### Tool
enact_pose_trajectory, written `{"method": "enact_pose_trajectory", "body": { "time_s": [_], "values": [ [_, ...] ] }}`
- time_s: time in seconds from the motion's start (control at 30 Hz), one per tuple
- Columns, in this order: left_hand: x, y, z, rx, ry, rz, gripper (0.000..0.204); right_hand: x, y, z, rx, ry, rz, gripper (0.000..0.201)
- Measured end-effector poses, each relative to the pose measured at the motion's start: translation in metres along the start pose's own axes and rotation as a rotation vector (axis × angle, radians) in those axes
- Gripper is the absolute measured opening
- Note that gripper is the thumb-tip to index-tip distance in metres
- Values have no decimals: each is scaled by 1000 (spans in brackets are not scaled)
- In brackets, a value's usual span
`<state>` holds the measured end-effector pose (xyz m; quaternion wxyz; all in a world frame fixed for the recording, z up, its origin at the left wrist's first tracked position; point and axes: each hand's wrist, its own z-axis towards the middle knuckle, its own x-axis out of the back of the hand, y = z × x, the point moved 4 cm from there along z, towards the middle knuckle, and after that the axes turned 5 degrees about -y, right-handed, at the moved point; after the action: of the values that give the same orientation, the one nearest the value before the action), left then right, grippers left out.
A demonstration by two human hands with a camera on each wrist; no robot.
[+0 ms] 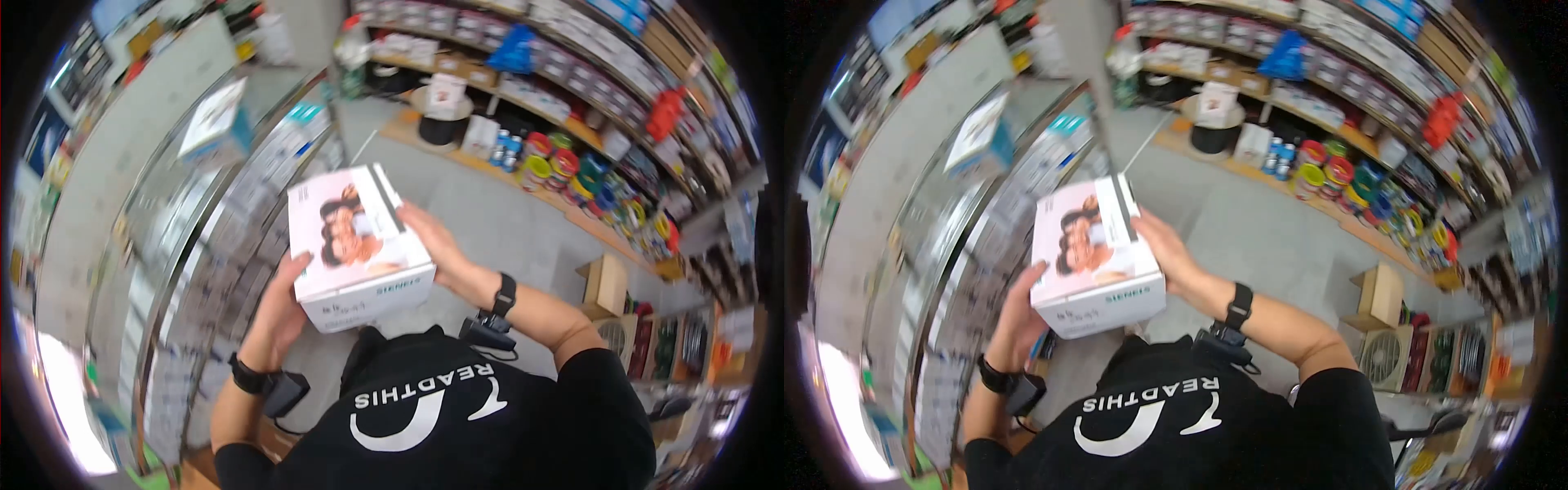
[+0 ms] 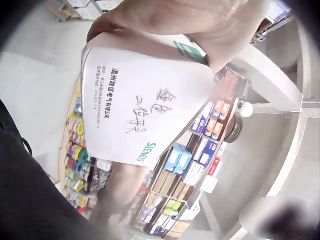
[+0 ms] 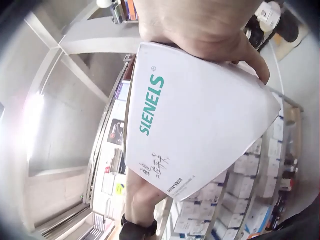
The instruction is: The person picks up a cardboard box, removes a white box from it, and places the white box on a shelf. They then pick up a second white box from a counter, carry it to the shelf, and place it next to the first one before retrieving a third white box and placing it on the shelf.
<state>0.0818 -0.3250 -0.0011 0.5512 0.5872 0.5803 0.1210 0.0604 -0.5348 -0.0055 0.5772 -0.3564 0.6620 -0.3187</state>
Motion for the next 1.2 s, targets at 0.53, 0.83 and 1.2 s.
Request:
{"method": "enact_pose_trajectory", "body": {
  "time_s": [0.53, 0.83, 1.2],
  "values": [
    [-201, -70, 318, 276, -529, 115, 64, 280, -85, 49, -77, 527, 170, 51],
    [-344, -162, 457, 567, -748, 297, 74, 439, -109, 23, -30, 674, 402, 43],
    [-581, -305, 587, 533, -874, 381, 82, 704, -229, -30, 7, 812, 484, 46]
  ]
}}
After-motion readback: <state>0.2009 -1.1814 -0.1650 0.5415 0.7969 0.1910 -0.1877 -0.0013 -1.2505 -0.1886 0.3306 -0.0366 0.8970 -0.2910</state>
